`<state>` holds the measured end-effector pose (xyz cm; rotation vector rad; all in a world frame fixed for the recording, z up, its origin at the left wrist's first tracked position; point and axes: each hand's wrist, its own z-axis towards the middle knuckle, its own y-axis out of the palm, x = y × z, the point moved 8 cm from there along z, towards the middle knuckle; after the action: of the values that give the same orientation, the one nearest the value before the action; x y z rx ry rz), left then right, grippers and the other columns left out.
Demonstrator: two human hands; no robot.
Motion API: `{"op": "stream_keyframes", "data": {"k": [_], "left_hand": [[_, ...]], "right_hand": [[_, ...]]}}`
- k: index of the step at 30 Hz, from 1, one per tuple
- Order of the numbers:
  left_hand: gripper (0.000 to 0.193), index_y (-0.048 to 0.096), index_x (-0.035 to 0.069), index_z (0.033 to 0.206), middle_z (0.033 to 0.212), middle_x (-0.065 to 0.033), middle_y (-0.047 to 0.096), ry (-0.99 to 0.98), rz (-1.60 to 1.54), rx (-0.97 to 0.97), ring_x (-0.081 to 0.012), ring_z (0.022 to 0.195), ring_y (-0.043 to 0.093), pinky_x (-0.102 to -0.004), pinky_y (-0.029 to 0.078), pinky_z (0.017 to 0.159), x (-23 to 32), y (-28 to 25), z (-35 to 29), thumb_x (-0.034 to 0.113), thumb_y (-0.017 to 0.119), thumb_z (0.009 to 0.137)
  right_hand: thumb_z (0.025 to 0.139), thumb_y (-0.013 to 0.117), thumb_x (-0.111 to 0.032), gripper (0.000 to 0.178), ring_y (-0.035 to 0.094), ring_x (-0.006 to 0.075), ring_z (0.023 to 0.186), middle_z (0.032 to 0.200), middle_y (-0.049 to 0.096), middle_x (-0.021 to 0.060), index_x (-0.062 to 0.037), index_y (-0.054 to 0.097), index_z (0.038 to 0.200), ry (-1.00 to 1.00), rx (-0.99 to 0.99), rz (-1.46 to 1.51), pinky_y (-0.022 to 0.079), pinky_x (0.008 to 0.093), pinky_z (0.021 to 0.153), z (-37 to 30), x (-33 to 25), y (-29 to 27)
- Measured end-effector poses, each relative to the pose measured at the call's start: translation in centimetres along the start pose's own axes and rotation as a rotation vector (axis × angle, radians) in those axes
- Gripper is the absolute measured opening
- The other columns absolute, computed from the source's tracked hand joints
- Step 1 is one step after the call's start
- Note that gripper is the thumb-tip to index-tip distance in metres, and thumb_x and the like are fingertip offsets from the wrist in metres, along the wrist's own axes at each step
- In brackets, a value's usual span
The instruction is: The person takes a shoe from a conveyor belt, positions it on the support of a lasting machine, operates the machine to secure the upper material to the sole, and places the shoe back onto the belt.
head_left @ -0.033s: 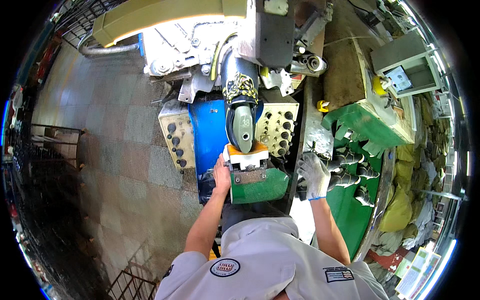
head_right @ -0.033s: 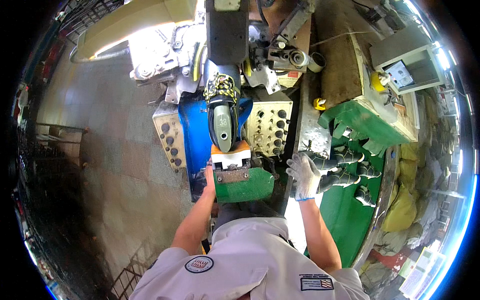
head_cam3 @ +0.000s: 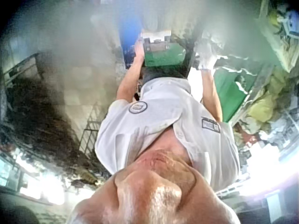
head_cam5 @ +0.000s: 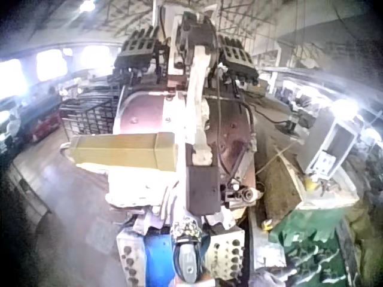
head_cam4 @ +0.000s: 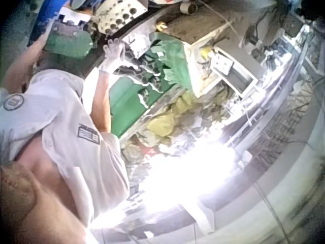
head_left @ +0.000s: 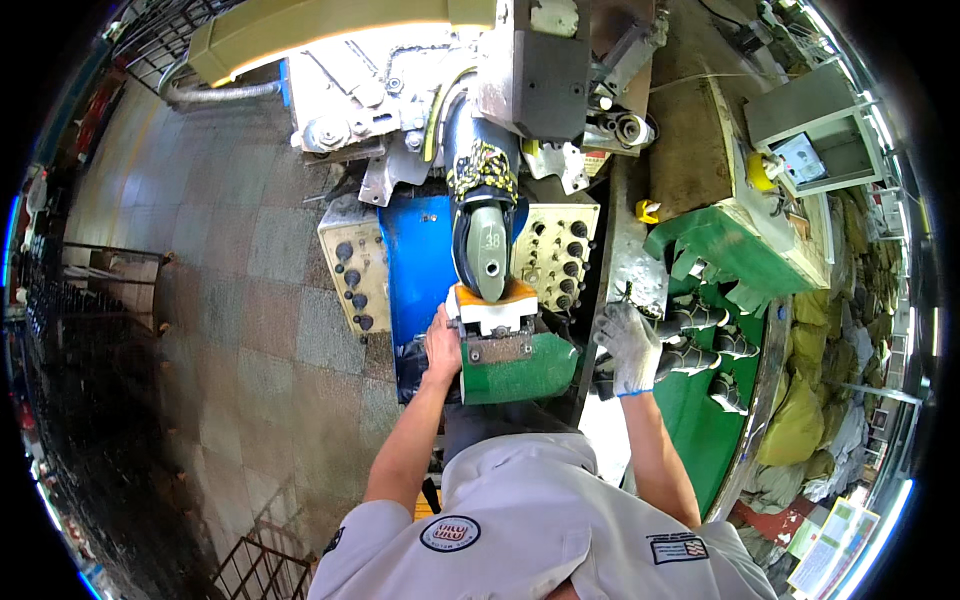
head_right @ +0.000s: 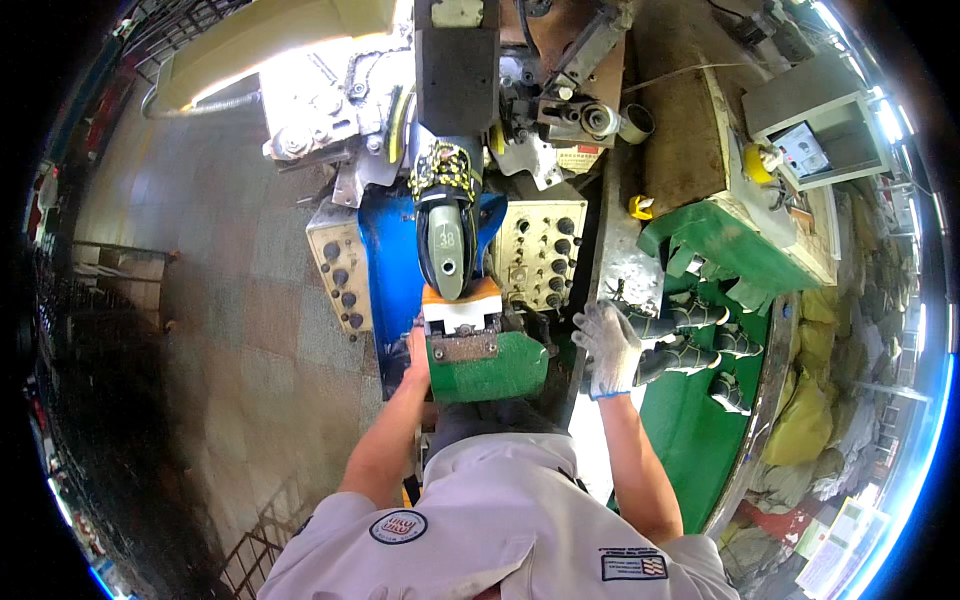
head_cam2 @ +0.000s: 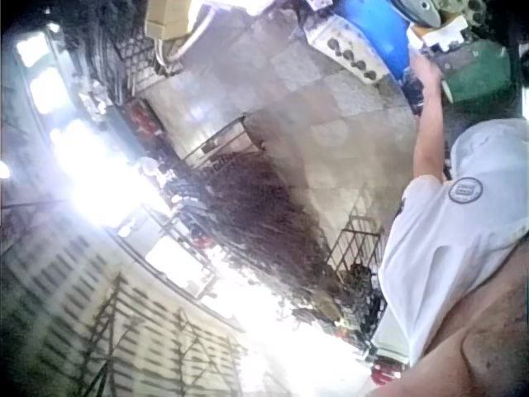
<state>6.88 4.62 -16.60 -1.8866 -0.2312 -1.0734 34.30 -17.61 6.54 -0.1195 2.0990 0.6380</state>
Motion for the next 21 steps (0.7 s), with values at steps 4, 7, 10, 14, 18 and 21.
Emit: {"op": "stream_keyframes", "data": {"k": [4, 7, 10, 14, 18, 21], "left_hand": [[0.070, 0.043, -0.008, 0.132, 0.100, -0.0327, 0.066, -0.133, 0.098, -0.062, -0.0505, 0.091, 0.066, -0.0577, 0.052, 0.078, 2.6, -3.5, -0.6, 0.032, 0.070, 0.082], [0.083, 0.051, -0.003, 0.126, 0.093, -0.0290, 0.070, -0.343, 0.225, 0.009, -0.0468, 0.088, 0.069, -0.0546, 0.054, 0.078, 4.4, -7.1, -2.3, 0.052, 0.081, 0.072], [0.072, 0.060, 0.006, 0.119, 0.097, -0.0259, 0.072, -0.376, 0.119, 0.215, -0.0438, 0.092, 0.070, -0.0527, 0.055, 0.079, 5.0, -12.4, -6.2, 0.047, 0.088, 0.067], [0.079, 0.059, 0.007, 0.131, 0.104, -0.0217, 0.073, -0.407, 0.023, 0.309, -0.0375, 0.095, 0.071, -0.0464, 0.055, 0.082, 8.1, -19.0, -11.5, 0.036, 0.091, 0.065], [0.081, 0.058, 0.004, 0.133, 0.109, -0.0215, 0.072, -0.322, 0.050, 0.425, -0.0333, 0.100, 0.072, -0.0401, 0.054, 0.087, 16.8, -26.3, -16.0, 0.026, 0.093, 0.064], [0.082, 0.056, 0.001, 0.135, 0.111, -0.0220, 0.071, -0.090, 0.193, 0.531, -0.0353, 0.103, 0.070, -0.0415, 0.054, 0.089, 25.4, -29.4, -17.5, 0.023, 0.091, 0.065]], "right_hand": [[0.101, 0.061, -0.023, 0.046, 0.070, 0.0344, 0.097, 0.119, 0.067, 0.0211, 0.0028, 0.053, 0.138, -0.007, 0.005, -0.081, 0.060, 0.0440, 0.076, 0.2, -1.2, 1.9], [0.101, 0.060, -0.023, 0.047, 0.070, 0.0345, 0.098, 0.121, 0.067, 0.0216, 0.0036, 0.052, 0.138, -0.018, 0.009, -0.076, 0.060, 0.0435, 0.076, -1.2, -2.5, 2.3], [0.100, 0.061, -0.023, 0.047, 0.070, 0.0352, 0.100, 0.121, 0.066, 0.0217, 0.0039, 0.052, 0.137, -0.026, -0.088, -0.056, 0.059, 0.0430, 0.078, -2.0, -3.3, 3.0], [0.098, 0.065, -0.024, 0.055, 0.069, 0.0351, 0.104, 0.126, 0.064, 0.0235, 0.0061, 0.048, 0.141, 0.003, -0.151, -0.149, 0.060, 0.0423, 0.081, -3.8, -3.7, 5.0], [0.094, 0.070, -0.025, 0.061, 0.070, 0.0317, 0.104, 0.123, 0.066, 0.0243, 0.0120, 0.049, 0.139, -0.077, -0.391, -0.254, 0.060, 0.0390, 0.086, -8.4, -4.9, 11.5], [0.090, 0.075, -0.030, 0.068, 0.066, 0.0223, 0.110, 0.128, 0.065, 0.0159, 0.0086, 0.050, 0.140, -0.129, -0.560, -0.406, 0.053, 0.0331, 0.095, -12.0, -5.3, 16.9]]}}
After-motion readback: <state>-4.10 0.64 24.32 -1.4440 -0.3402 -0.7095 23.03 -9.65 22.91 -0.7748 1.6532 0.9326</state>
